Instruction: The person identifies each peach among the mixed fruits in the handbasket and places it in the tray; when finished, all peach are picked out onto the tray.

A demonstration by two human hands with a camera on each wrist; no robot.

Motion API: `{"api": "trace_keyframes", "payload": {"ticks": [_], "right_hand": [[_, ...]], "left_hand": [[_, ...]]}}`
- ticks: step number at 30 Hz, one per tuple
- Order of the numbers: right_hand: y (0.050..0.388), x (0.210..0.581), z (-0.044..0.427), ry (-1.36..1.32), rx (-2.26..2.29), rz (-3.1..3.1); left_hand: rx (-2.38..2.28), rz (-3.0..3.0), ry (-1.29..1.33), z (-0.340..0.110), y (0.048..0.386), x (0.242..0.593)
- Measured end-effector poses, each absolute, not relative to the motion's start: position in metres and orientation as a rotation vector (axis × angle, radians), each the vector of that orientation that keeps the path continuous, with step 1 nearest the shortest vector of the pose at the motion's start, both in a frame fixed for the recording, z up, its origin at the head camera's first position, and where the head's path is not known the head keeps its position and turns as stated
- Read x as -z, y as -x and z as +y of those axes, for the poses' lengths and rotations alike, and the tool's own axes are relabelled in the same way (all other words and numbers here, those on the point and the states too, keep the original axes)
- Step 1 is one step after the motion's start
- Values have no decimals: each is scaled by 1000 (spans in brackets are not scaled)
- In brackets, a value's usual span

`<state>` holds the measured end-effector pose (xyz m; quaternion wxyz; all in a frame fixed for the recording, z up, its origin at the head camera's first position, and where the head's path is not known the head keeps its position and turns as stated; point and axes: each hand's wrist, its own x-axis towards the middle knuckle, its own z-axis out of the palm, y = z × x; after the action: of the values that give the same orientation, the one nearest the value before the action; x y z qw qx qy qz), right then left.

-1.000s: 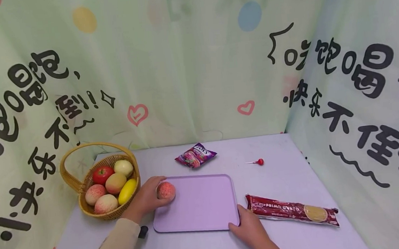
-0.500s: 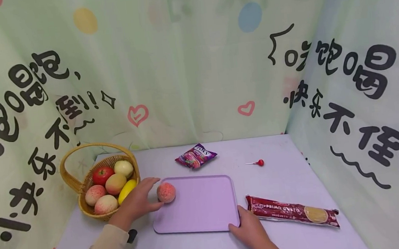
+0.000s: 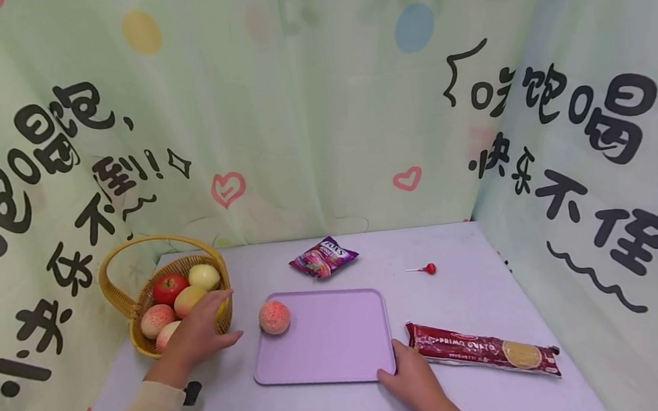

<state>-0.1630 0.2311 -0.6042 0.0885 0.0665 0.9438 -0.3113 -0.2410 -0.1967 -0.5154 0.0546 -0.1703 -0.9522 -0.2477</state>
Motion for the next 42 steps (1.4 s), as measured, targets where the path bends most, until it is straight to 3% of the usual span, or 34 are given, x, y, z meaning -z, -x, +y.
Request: {"api": "trace_keyframes", "payload": {"ticks": [8,42], "right_hand": [[163,603,231,-183,923,2823],[162,602,230,-193,942,2821]], "left_hand": [[775,-2916,358,-219,235,518],[754,-2882,254,-281,233,537]]}}
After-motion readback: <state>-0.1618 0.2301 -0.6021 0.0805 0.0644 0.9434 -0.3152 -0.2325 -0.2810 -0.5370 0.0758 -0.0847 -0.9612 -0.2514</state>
